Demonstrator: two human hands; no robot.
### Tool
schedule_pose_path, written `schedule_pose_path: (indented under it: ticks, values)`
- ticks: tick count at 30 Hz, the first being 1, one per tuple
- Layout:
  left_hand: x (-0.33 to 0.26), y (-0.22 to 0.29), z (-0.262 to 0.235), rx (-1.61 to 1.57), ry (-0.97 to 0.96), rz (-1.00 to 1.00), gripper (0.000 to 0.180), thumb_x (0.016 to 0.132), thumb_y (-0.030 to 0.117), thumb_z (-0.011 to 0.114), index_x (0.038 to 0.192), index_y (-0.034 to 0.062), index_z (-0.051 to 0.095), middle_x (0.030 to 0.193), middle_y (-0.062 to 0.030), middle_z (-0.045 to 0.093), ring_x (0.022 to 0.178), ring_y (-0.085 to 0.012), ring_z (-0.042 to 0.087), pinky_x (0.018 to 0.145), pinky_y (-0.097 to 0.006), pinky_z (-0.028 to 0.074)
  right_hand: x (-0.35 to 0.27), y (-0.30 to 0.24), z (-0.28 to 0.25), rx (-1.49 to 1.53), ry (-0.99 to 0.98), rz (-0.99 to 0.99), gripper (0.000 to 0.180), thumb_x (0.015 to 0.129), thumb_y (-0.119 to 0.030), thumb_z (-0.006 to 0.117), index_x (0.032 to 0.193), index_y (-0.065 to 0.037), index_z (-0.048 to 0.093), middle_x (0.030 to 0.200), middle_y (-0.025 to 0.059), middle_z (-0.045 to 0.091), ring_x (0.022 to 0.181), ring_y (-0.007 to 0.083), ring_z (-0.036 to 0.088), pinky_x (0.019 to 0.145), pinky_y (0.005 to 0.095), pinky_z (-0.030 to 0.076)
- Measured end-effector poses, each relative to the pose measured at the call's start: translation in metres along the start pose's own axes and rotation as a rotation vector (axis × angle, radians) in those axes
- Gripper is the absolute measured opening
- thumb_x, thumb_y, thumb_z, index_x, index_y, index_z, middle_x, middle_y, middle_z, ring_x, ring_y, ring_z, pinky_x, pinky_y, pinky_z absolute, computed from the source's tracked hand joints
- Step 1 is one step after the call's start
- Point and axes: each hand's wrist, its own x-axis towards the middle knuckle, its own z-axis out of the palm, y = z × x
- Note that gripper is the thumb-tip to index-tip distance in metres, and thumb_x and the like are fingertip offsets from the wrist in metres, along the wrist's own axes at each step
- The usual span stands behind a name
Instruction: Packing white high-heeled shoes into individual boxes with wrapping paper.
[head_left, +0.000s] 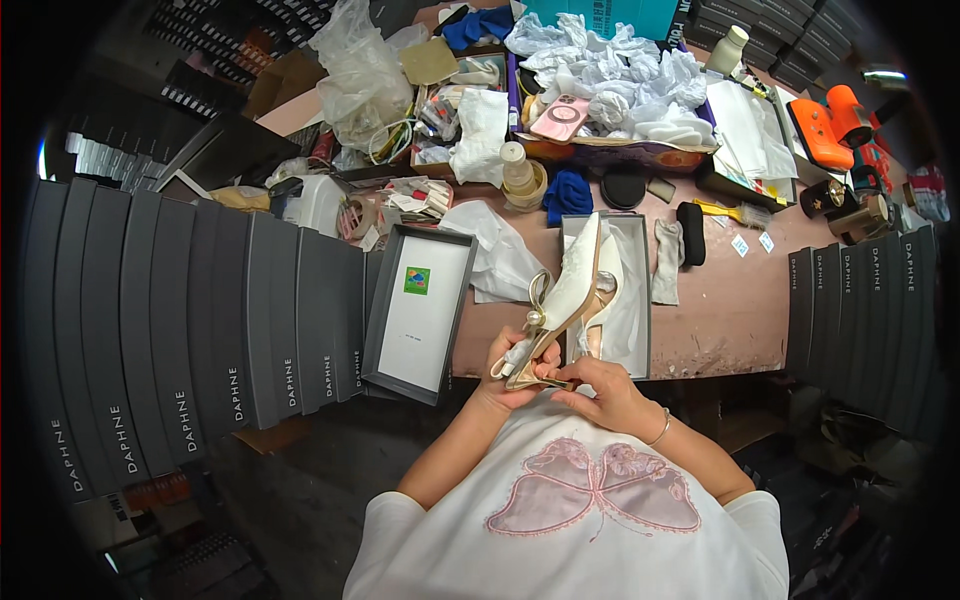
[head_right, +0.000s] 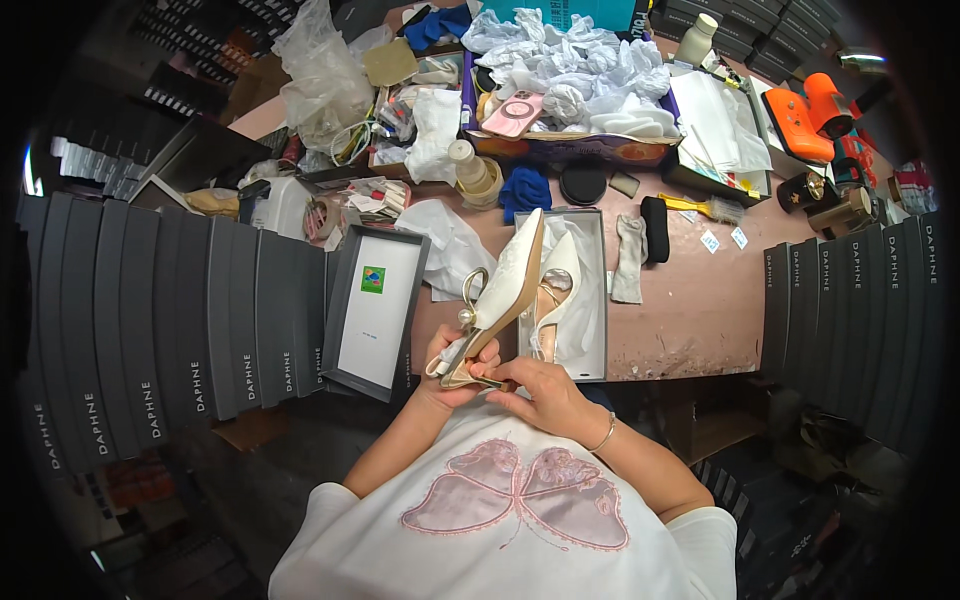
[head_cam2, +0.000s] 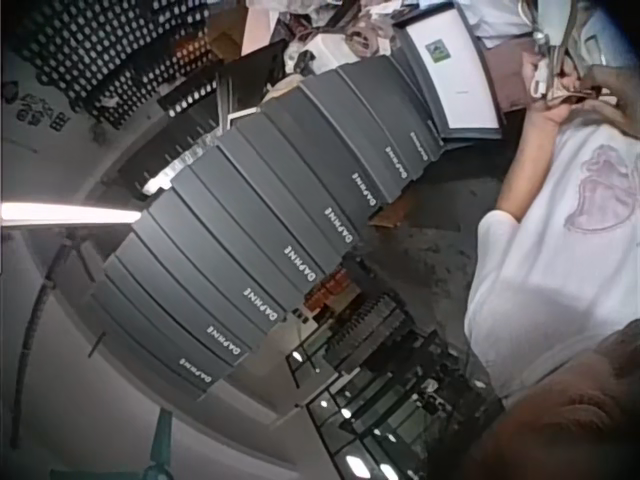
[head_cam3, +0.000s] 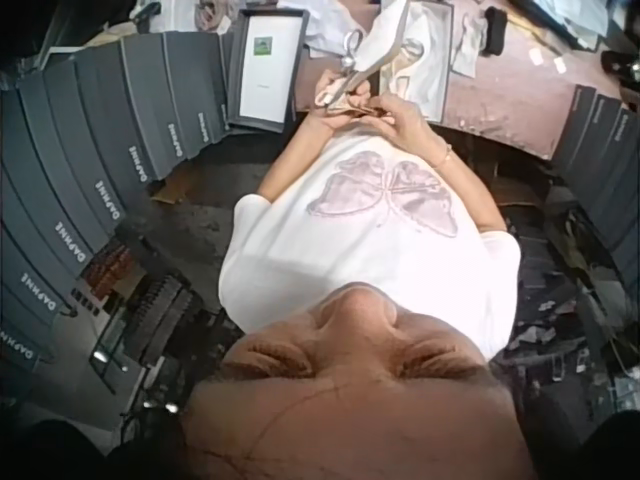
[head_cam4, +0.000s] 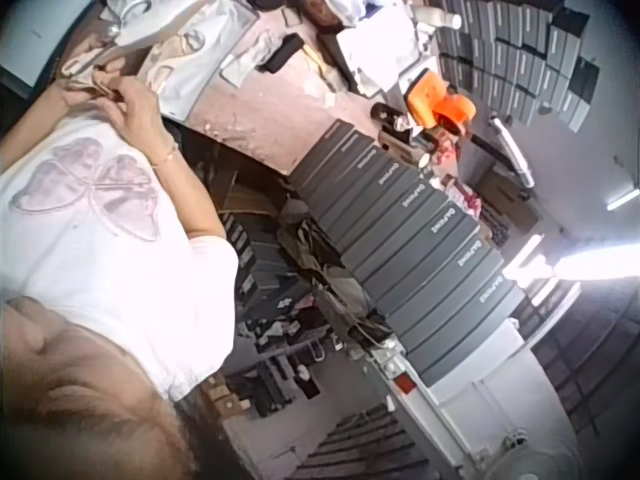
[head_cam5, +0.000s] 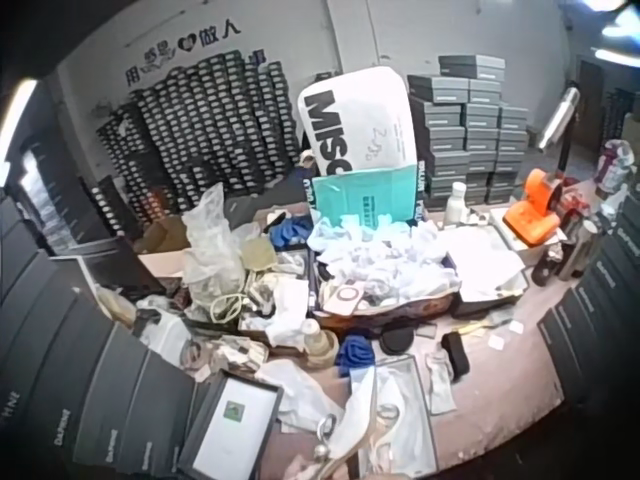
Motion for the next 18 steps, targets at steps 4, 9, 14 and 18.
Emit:
schedule_pose_path:
  ticks: [4,9,14,18]
  values:
    - [-0.001,-0.001,0.004,-0.001,0.018,0.016,0.04,0.085,0.036,0.043,0.088,-0.0019,0.056,0.076,-0.0111,0.056,0.064,-0.0183,0.056,0.067,-0.032,0.046,0.0,-0.002,-0.001,-0.015,0.001,-0.007,0.028,0.078,-0.016,0.076,0.099,-0.001,0.063,0.081,0.0099,0.063,0.07,0.0199,0.064,0.063,0.0297,0.052]
    - [-0.001,-0.005,0.011,-0.025,0.101,0.053,0.039,0.086,0.035,0.045,0.093,-0.001,0.058,0.079,-0.0122,0.058,0.063,-0.0195,0.058,0.067,-0.035,0.05,0.001,-0.006,-0.007,0.05,-0.012,0.068,0.031,0.08,-0.021,0.075,0.1,-0.001,0.063,0.083,0.0108,0.064,0.072,0.021,0.065,0.065,0.0297,0.052]
    - [-0.002,-0.012,0.013,0.003,0.165,0.083,0.036,0.087,0.033,0.046,0.1,0.0014,0.059,0.081,-0.0139,0.062,0.063,-0.0198,0.061,0.064,-0.034,0.052,0.001,-0.004,-0.012,0.09,-0.06,0.173,0.033,0.081,-0.024,0.074,0.101,-0.001,0.063,0.084,0.0111,0.065,0.074,0.0208,0.065,0.068,0.0299,0.053]
    - [-0.003,-0.014,0.005,-0.005,0.155,0.082,0.037,0.088,0.035,0.046,0.102,0.0029,0.058,0.083,-0.0137,0.063,0.064,-0.02,0.061,0.064,-0.033,0.053,0.001,-0.011,-0.011,0.063,-0.041,0.165,0.031,0.081,-0.023,0.075,0.095,0.001,0.062,0.082,0.0102,0.065,0.07,0.017,0.064,0.066,0.0276,0.051]
